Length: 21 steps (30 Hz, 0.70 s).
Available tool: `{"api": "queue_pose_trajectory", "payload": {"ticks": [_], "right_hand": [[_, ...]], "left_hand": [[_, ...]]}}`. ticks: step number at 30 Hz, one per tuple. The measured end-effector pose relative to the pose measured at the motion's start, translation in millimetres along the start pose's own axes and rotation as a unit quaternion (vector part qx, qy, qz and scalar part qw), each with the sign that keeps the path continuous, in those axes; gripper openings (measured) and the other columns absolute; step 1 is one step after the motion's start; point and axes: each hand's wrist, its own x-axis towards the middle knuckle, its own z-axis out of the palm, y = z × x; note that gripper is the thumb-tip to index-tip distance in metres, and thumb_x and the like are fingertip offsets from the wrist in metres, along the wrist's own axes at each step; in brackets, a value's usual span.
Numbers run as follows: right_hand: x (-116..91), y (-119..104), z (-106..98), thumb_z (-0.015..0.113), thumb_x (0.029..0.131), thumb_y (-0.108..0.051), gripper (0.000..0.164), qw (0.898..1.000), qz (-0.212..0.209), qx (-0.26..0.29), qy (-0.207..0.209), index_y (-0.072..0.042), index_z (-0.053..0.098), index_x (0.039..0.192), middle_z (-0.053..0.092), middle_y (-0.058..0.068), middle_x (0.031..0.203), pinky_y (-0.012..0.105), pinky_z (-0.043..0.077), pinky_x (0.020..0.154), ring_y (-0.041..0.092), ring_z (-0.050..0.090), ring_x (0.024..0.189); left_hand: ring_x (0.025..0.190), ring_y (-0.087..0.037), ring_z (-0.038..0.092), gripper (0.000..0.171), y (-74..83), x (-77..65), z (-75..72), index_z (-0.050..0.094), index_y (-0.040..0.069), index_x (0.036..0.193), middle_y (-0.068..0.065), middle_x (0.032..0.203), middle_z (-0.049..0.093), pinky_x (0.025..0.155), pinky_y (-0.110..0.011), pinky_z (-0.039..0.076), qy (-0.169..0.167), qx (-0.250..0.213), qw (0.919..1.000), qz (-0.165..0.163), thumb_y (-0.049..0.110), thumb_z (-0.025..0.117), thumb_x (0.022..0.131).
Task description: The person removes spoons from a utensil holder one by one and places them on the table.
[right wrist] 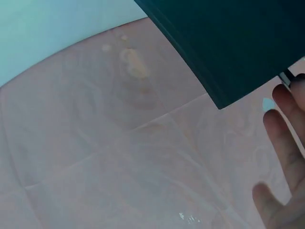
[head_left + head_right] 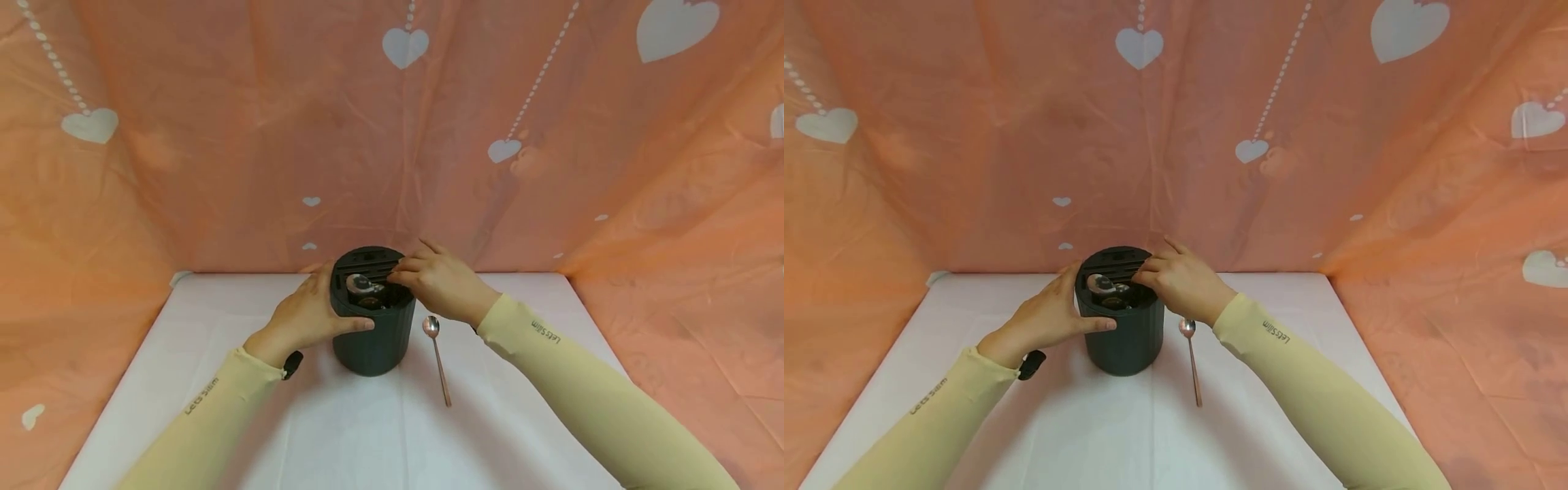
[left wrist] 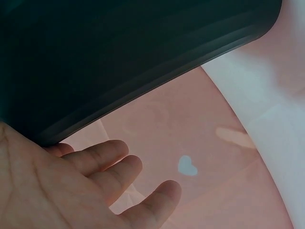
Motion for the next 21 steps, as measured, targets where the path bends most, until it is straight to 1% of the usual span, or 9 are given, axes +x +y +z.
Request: {"api": "queue_pose_trajectory", "payload": {"ticks": [3,10,12,14,16,18,21], "right_hand": [[-2.1,2.5,-0.2,0.076,0.086,-0.004,0.029,1.0,0.013,0.01,0.02,-0.014,0.076,0.113,0.072,0.0,0.111,0.057,0.026,0.112,0.021,0.061,0.112],[-2.2,8.9,-11.7,0.076,0.084,-0.001,0.033,0.996,0.043,0.029,0.07,-0.014,0.075,0.115,0.072,0.004,0.109,0.052,0.017,0.117,0.024,0.061,0.108],[-1.8,10.4,-15.6,0.076,0.083,-0.001,0.033,0.995,0.05,0.034,0.083,-0.014,0.075,0.114,0.072,0.004,0.107,0.051,0.016,0.117,0.025,0.061,0.107],[-1.8,12.3,-20.3,0.076,0.083,0.0,0.032,0.993,0.054,0.039,0.101,-0.013,0.075,0.113,0.072,0.005,0.107,0.051,0.016,0.117,0.026,0.061,0.106],[-2.7,14.7,-25.6,0.075,0.084,0.001,0.032,0.989,0.058,0.047,0.126,-0.013,0.075,0.113,0.072,0.006,0.107,0.051,0.017,0.117,0.026,0.062,0.106],[-4.6,17.3,-32.1,0.074,0.084,0.003,0.032,0.984,0.066,0.062,0.155,-0.011,0.075,0.113,0.071,0.007,0.108,0.051,0.018,0.117,0.026,0.062,0.106],[-7.8,22.3,-42.8,0.072,0.085,0.007,0.032,0.971,0.084,0.096,0.203,-0.009,0.075,0.113,0.07,0.009,0.108,0.052,0.019,0.116,0.029,0.062,0.105]], "left_hand": [[0.134,-0.036,0.043,0.134,-0.6,0.4,2.3,0.015,0.011,0.158,-0.016,0.155,0.034,0.095,-0.058,0.044,0.002,-0.001,1.0,-0.003,0.085,0.071,0.062],[0.139,-0.038,0.037,0.136,-1.5,0.9,2.6,0.009,0.01,0.159,-0.018,0.159,0.028,0.099,-0.06,0.041,-0.011,-0.001,0.9999,-0.011,0.083,0.071,0.063],[0.139,-0.038,0.036,0.137,-1.6,0.4,2.1,0.008,0.01,0.159,-0.017,0.159,0.027,0.098,-0.061,0.041,-0.014,-0.004,0.9998,-0.011,0.084,0.071,0.063],[0.139,-0.037,0.037,0.135,-1.8,0.6,1.8,0.01,0.011,0.159,-0.017,0.157,0.03,0.096,-0.062,0.042,-0.012,-0.013,0.9998,-0.006,0.084,0.071,0.062],[0.139,-0.037,0.037,0.135,-2.0,1.2,1.8,0.011,0.013,0.159,-0.016,0.157,0.031,0.095,-0.063,0.042,-0.01,-0.018,0.9998,-0.002,0.085,0.071,0.062],[0.139,-0.037,0.036,0.135,-1.9,2.0,2.4,0.011,0.014,0.159,-0.016,0.157,0.031,0.094,-0.064,0.042,-0.009,-0.023,0.9997,0.0,0.084,0.071,0.061],[0.143,-0.037,0.031,0.138,-1.6,2.8,3.0,0.007,0.014,0.16,-0.015,0.161,0.024,0.097,-0.065,0.04,-0.012,-0.016,0.9998,-0.003,0.086,0.069,0.061]]}}
